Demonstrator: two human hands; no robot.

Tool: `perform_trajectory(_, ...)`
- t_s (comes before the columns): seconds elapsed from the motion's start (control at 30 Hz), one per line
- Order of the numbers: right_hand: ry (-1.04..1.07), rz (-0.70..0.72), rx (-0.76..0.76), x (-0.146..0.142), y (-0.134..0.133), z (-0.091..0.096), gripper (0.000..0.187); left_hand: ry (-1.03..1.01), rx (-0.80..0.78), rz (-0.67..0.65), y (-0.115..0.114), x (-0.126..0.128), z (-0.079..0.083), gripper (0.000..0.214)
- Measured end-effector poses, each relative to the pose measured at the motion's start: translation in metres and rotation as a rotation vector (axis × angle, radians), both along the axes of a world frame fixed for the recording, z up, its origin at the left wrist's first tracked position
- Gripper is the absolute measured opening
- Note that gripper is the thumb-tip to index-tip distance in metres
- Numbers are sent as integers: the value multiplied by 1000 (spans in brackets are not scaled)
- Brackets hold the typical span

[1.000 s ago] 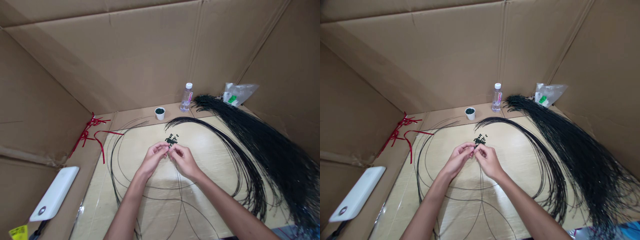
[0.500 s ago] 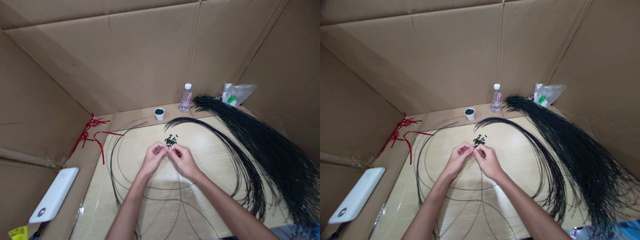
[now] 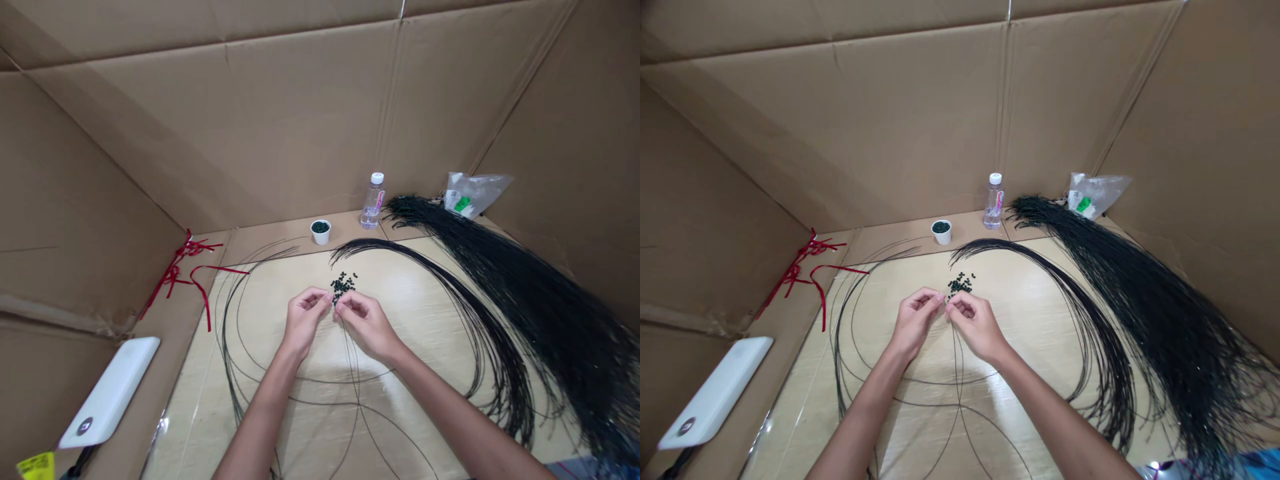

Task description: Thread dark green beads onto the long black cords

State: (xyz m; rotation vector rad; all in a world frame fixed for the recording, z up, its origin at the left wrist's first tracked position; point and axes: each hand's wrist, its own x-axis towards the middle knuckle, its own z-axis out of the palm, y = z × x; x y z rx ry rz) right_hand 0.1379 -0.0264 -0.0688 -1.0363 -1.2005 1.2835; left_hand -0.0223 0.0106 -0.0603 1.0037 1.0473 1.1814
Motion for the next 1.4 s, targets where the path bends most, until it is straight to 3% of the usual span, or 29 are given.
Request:
perform_trajectory(0.17, -166, 81, 53, 2, -5, 8, 13, -15, -8, 82, 1, -1, -1, 32)
perform_trajectory(0.4, -384, 132, 176, 8, -7, 15, 16, 14, 6, 129, 2, -2, 0, 30)
perform_trajectory(0.53, -448, 74, 217, 12, -6, 16, 17, 37, 9, 112, 0, -1, 0, 28)
perform_trajectory(0.63, -338, -13, 146, 10, -4, 14, 19, 45, 19, 76, -2, 1, 0, 27)
perform_trajectory(0.87, -50, -25, -14, 1, 1, -2, 23, 126, 43, -53, -4, -1, 3, 26)
perform_trajectory(1.0, 43, -145, -61, 2, 5, -8, 14, 454, 237, -52, -2, -8, 3, 20)
perform_trajectory(1.13, 37, -163, -79, 3, 7, -5, 12, 716, 416, -53, -1, -10, 2, 12)
perform_trajectory(1.4, 18, -141, -67, 0, 4, -1, 11, 642, 451, -81, -2, -6, 0, 16)
